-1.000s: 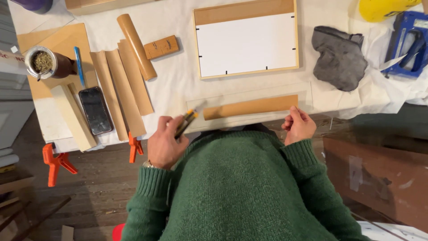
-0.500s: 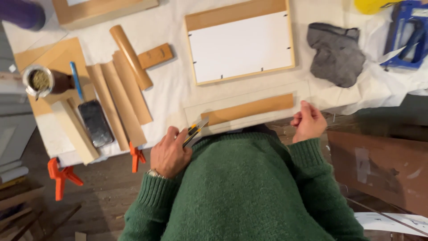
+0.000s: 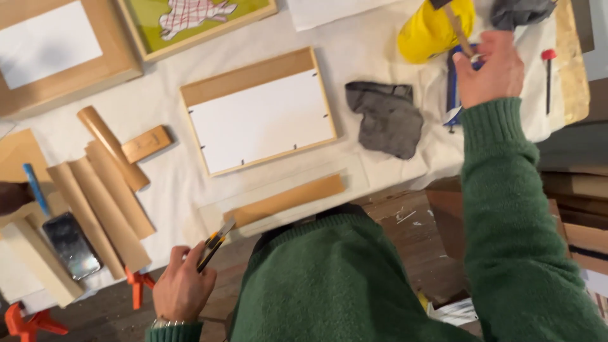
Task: Applying and cleaning edge banding on a picture frame component.
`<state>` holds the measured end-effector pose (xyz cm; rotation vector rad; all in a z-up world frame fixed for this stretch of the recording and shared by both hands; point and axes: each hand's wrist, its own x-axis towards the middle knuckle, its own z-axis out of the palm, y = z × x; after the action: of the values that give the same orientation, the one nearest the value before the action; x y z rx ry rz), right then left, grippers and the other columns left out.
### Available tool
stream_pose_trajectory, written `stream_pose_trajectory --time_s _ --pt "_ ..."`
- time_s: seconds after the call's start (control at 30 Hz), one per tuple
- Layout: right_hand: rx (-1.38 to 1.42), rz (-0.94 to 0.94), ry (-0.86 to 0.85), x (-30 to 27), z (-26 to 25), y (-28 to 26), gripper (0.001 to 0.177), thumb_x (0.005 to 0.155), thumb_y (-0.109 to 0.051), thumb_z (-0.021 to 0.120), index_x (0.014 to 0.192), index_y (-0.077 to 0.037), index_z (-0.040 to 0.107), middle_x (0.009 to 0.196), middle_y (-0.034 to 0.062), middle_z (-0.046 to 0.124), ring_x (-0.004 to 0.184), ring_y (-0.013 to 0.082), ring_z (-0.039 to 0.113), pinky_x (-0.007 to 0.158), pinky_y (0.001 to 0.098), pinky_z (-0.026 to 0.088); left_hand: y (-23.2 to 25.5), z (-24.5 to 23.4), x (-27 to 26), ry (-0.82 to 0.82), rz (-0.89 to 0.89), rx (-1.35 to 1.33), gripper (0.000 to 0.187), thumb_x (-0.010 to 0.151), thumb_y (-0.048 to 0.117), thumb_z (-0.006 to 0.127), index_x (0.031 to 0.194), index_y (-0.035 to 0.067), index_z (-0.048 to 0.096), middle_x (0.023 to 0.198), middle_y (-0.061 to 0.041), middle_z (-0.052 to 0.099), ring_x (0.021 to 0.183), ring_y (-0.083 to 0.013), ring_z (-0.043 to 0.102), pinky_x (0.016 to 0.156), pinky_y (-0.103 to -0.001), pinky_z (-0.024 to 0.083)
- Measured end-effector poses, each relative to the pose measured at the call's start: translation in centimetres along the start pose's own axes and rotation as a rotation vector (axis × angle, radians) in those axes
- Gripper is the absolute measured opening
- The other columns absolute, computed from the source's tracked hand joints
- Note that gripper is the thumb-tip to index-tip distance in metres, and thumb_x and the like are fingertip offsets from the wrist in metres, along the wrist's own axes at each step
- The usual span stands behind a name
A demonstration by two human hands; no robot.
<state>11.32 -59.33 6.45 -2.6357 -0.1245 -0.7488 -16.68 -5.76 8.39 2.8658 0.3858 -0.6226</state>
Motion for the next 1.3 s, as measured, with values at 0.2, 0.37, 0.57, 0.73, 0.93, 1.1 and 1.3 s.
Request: stream_pose_trajectory --time_s 0.2,0.37,0.57,0.73,0.93,1.1,1.3 --pt "0.105 -0.131 0.012 3.2 -2.0 1.5 0.009 0.096 0.006 0.071 0.104 0.005 0.070 0.096 0.0126 0.071 0.080 0.0256 0.072 0.077 0.0345 0.058 0.7 1.9 -0.1 -0.035 -0.128 0.038 0.053 0.073 0.025 0.073 0.126 0.025 0.071 0.118 0.000 0.062 0.088 -0.0254 0.072 0.072 -0.042 0.059" --pt "0.114 -0.204 0.109 6.0 -6.1 2.2 0.009 0.100 0.007 0.070 0.109 0.005 0.072 0.097 0.0150 0.073 0.086 0.0228 0.073 0.077 0.0313 0.058 -1.4 5.7 -0.1 -0.076 -0.259 0.075 0.062 0.068 0.025 0.078 0.130 0.028 0.070 0.120 0.000 0.062 0.095 -0.0216 0.074 0.077 -0.040 0.062" --pt "0.067 -0.243 0.012 6.8 -3.3 5.7 0.007 0.103 0.000 0.080 0.104 0.001 0.073 0.092 0.0107 0.073 0.080 0.0188 0.070 0.072 0.0289 0.056 -9.8 14.7 -0.5 0.191 -0.102 -0.145 0.059 0.062 0.013 0.072 0.121 0.015 0.075 0.107 -0.010 0.065 0.086 -0.0229 0.074 0.080 -0.032 0.063" --pt "0.042 -0.203 -0.112 7.4 1.8 7.2 0.017 0.101 -0.012 0.088 0.097 -0.004 0.073 0.088 0.0062 0.073 0.078 0.0192 0.068 0.072 0.0311 0.055 -21.6 22.1 0.5 0.223 0.171 -0.122 0.054 0.064 0.028 0.085 0.114 0.010 0.075 0.090 -0.014 0.063 0.077 -0.0266 0.068 0.075 -0.034 0.059" --pt "0.205 -0.010 -0.174 7.9 4.0 9.2 0.017 0.098 -0.011 0.089 0.101 -0.001 0.074 0.091 0.0090 0.073 0.077 0.0173 0.069 0.069 0.0288 0.055 -28.5 24.8 1.4 0.078 0.196 0.016 0.031 0.078 0.021 0.077 0.109 0.017 0.079 0.075 -0.010 0.065 0.075 -0.0242 0.068 0.082 -0.037 0.058" --pt "0.284 0.038 -0.244 8.7 4.2 8.9 0.021 0.094 -0.011 0.091 0.104 0.000 0.075 0.092 0.0089 0.073 0.076 0.0169 0.068 0.068 0.0289 0.055 -29.3 24.6 1.7 -0.077 0.029 -0.083 0.022 0.086 0.019 0.078 0.108 0.021 0.080 0.069 -0.007 0.067 0.068 -0.0191 0.069 0.070 -0.030 0.060" --pt "0.181 -0.183 -0.227 10.3 0.7 5.7 0.021 0.092 -0.009 0.094 0.101 0.000 0.078 0.083 0.0102 0.070 0.073 0.0231 0.064 0.067 0.0353 0.051 -14.2 14.2 -0.6 0.239 0.225 -0.212 0.069 0.049 0.032 0.088 0.113 0.010 0.072 0.103 -0.014 0.064 0.096 -0.0258 0.068 0.083 -0.038 0.059"
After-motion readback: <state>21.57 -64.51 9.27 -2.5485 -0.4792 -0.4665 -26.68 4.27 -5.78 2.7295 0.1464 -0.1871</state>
